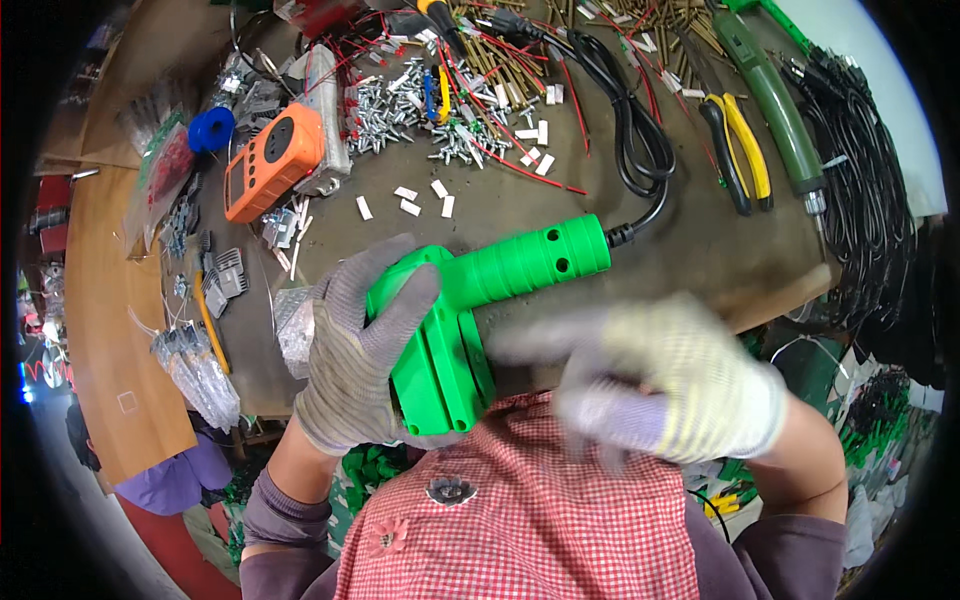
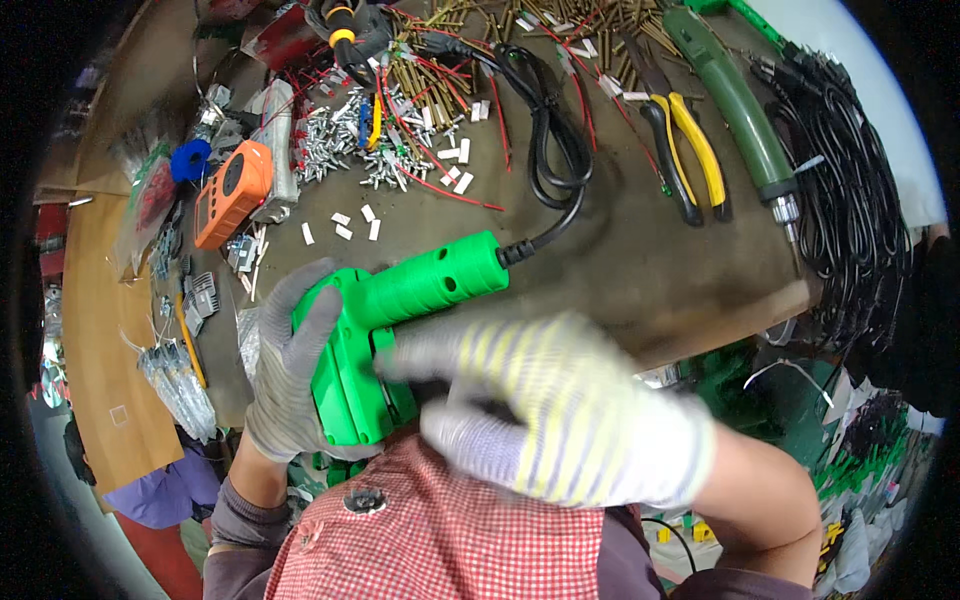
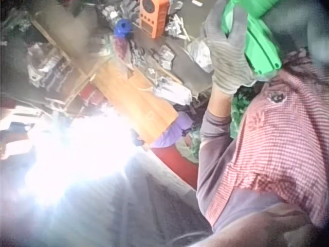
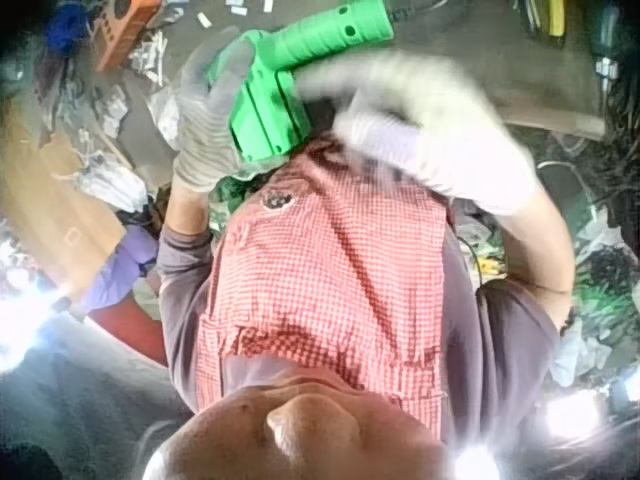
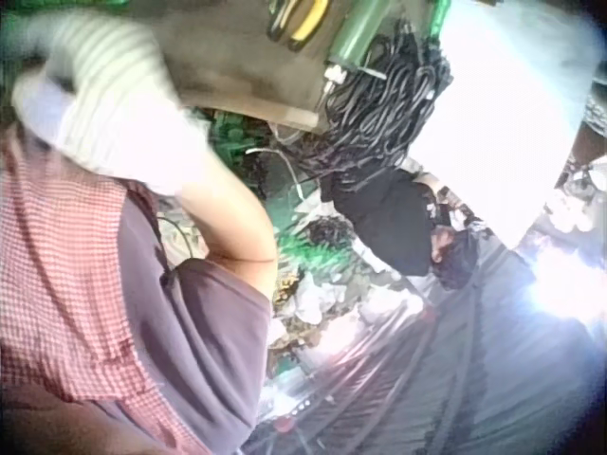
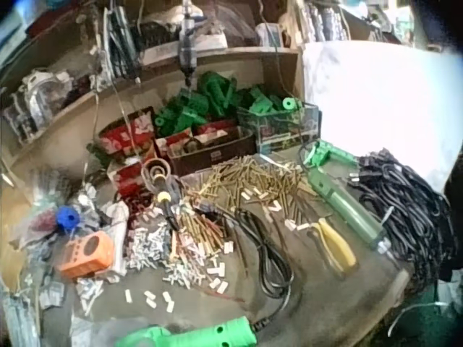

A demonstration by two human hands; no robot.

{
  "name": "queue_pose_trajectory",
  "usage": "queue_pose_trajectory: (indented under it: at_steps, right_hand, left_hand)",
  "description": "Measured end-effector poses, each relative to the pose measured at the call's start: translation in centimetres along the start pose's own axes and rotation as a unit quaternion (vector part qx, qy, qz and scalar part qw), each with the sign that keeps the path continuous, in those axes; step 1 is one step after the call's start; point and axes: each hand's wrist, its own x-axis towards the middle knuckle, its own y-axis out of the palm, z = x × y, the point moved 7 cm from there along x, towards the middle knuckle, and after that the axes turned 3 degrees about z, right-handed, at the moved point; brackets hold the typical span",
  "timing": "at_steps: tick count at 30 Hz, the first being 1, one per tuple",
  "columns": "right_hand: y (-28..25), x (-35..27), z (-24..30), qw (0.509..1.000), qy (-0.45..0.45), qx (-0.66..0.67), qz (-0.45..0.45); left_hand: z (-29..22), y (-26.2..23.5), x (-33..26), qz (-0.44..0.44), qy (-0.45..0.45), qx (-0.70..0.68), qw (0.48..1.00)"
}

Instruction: Assembling the wiring and housing of a green handheld electronic device.

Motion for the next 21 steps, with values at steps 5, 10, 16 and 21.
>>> queue_pose_trajectory:
  at_steps: [5, 10, 16, 21]
  right_hand:
    - [-4.3, 5.6, 3.8, 0.773, -0.209, -0.547, -0.243]
    - [-2.7, 9.0, 0.6, 0.786, -0.142, -0.596, -0.086]
    - [-2.4, 8.0, 0.3, 0.795, -0.094, -0.553, -0.230]
    - [-2.8, 8.8, -0.4, 0.811, -0.057, -0.553, -0.182]
  left_hand:
    - [-0.2, -0.1, 0.0, 0.031, -0.031, 0.019, 0.999]
    - [-0.9, 0.1, 0.6, 0.035, -0.017, 0.013, 0.999]
    - [-1.2, -0.4, 0.5, 0.070, -0.026, 0.032, 0.997]
    - [-4.3, -5.7, 4.8, -0.106, -0.132, -0.133, 0.976]
